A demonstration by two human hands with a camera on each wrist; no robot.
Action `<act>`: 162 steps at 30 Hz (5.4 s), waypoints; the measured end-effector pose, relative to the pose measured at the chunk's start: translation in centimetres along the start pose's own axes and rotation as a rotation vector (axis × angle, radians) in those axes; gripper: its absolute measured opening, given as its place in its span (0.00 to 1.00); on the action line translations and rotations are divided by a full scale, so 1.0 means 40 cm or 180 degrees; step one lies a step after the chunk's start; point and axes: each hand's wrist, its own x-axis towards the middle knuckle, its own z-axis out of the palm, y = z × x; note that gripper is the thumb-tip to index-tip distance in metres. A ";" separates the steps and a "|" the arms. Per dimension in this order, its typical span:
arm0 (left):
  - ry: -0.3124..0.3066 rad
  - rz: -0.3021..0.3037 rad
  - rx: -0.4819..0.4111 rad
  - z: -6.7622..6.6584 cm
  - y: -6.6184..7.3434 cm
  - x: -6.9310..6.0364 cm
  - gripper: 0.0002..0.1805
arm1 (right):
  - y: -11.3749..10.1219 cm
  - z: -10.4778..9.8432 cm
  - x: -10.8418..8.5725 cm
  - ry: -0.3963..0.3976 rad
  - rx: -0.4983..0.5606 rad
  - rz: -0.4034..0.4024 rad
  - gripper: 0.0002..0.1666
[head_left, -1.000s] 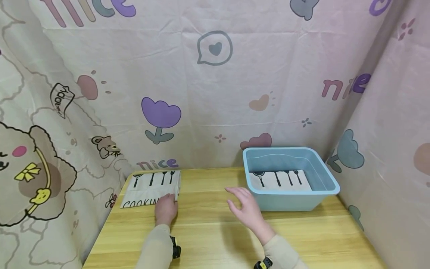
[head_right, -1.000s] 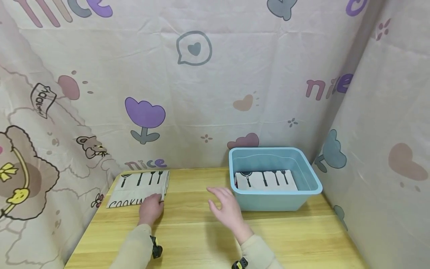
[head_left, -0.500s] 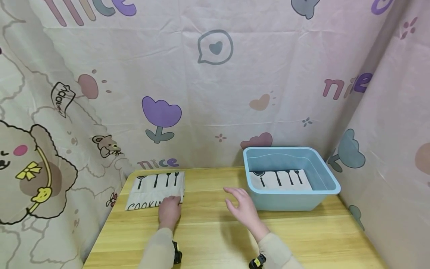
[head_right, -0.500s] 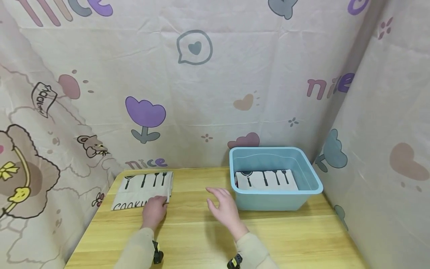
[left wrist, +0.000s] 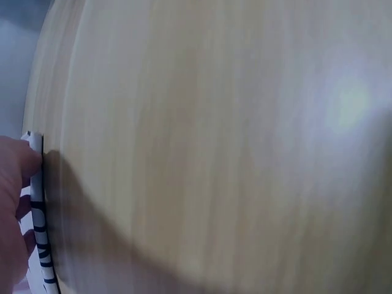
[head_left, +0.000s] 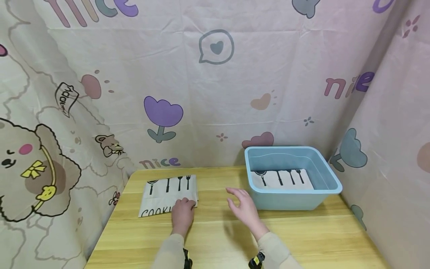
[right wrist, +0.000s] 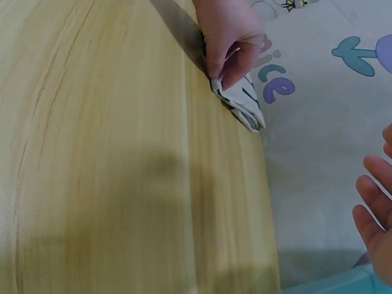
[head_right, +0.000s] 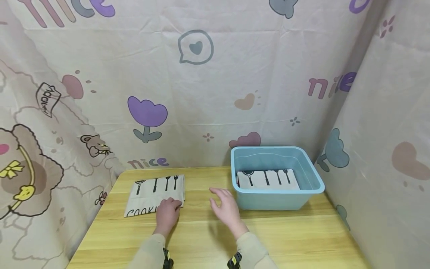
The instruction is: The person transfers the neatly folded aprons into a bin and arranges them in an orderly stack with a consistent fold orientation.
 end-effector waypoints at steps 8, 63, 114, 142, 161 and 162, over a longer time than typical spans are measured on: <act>-0.0067 0.0025 -0.0004 0.015 0.073 -0.015 0.08 | 0.010 0.009 -0.010 0.0040 0.0017 0.0097 0.20; -0.0384 0.0345 -0.1164 -0.026 0.286 -0.070 0.12 | 0.081 0.042 -0.066 0.0118 0.0329 0.1020 0.19; -0.0452 -0.1892 -0.2496 -0.191 -0.055 0.014 0.23 | 0.106 0.057 -0.063 -0.0100 0.1046 0.1628 0.24; -0.0878 -0.2101 -0.2427 -0.172 -0.081 0.015 0.39 | 0.110 0.079 -0.063 -0.0535 0.0966 0.2105 0.32; -0.0873 -0.2350 -0.2737 -0.145 -0.069 0.027 0.37 | 0.130 0.087 -0.041 -0.0674 0.0993 0.2544 0.30; -0.0866 -0.2363 -0.2742 -0.145 -0.069 0.028 0.37 | 0.131 0.088 -0.041 -0.0681 0.0999 0.2564 0.30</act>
